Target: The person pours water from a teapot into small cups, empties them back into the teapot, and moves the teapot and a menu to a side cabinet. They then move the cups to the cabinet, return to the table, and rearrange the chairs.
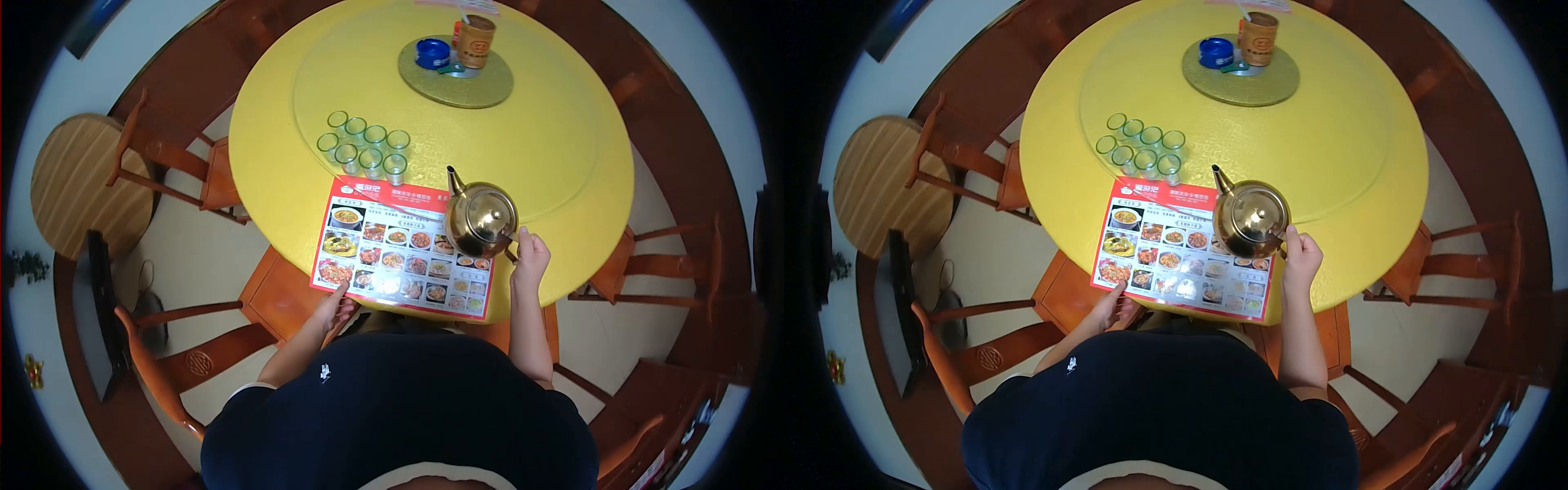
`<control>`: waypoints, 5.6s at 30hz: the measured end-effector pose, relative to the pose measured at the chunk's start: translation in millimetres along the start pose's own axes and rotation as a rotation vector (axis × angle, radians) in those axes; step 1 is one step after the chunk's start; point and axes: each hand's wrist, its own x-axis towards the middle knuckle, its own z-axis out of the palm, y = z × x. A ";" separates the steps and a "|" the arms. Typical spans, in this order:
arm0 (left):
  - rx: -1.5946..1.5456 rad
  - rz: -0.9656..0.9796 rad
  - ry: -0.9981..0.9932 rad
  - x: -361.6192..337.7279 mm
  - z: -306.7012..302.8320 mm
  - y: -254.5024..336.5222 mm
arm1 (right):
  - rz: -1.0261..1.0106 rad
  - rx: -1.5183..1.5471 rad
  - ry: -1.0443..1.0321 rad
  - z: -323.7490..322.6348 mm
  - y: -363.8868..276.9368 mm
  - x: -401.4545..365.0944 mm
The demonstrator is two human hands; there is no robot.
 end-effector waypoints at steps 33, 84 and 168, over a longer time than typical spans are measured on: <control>0.306 0.446 -0.248 99.9 48.1 -26.2 | -0.284 0.194 1.447 -169.2 -112.1 -625.8; 0.692 -0.137 -1.607 -564.1 1260.9 -860.9 | -0.495 0.098 1.721 -1216.8 -212.0 -540.7; 1.545 0.680 -0.246 -111.8 1380.4 -458.7 | -0.316 0.317 1.668 -1675.8 -191.7 179.5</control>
